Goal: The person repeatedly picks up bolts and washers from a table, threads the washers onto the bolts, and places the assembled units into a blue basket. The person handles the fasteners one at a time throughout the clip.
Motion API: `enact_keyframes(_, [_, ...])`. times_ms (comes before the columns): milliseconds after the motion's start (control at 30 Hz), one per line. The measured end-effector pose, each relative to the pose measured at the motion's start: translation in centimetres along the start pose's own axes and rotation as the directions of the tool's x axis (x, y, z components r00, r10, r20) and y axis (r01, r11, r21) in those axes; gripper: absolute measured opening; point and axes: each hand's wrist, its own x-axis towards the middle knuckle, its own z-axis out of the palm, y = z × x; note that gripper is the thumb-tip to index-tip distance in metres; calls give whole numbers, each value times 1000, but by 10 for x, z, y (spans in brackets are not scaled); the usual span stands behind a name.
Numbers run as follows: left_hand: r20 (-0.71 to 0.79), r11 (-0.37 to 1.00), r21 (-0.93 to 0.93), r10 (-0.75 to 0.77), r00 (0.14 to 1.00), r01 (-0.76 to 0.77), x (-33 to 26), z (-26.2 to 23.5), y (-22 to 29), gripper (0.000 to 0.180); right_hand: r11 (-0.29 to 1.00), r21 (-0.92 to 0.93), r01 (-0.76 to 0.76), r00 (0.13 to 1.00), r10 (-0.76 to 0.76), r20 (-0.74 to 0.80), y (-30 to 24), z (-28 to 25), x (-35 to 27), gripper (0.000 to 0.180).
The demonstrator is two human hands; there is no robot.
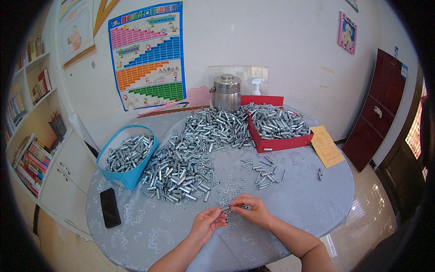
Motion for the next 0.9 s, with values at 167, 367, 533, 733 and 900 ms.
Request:
enact_keyframes(167, [-12, 999, 45, 8, 1000, -7, 0, 1, 1, 21, 996, 56, -64, 997, 66, -28, -1, 1, 0, 15])
enact_keyframes(367, [-45, 983, 175, 58, 997, -49, -1, 4, 3, 22, 986, 118, -117, 992, 121, -32, 4, -1, -2, 14])
enact_keyframes(533, [-177, 967, 229, 151, 973, -109, -2, 7, 7, 20, 981, 62, -181, 983, 183, -18, -3, 0, 0, 14])
enact_keyframes(733, [-184, 975, 119, 209, 961, -189, 0, 1, 16, 19, 929, -351, 122, 887, 57, 458, -5, -12, -1, 21])
enact_keyframes(900, [-177, 978, 142, 180, 968, -156, -3, 6, 17, 20, 887, -388, 251, 827, 11, 561, 3, -10, -2, 22])
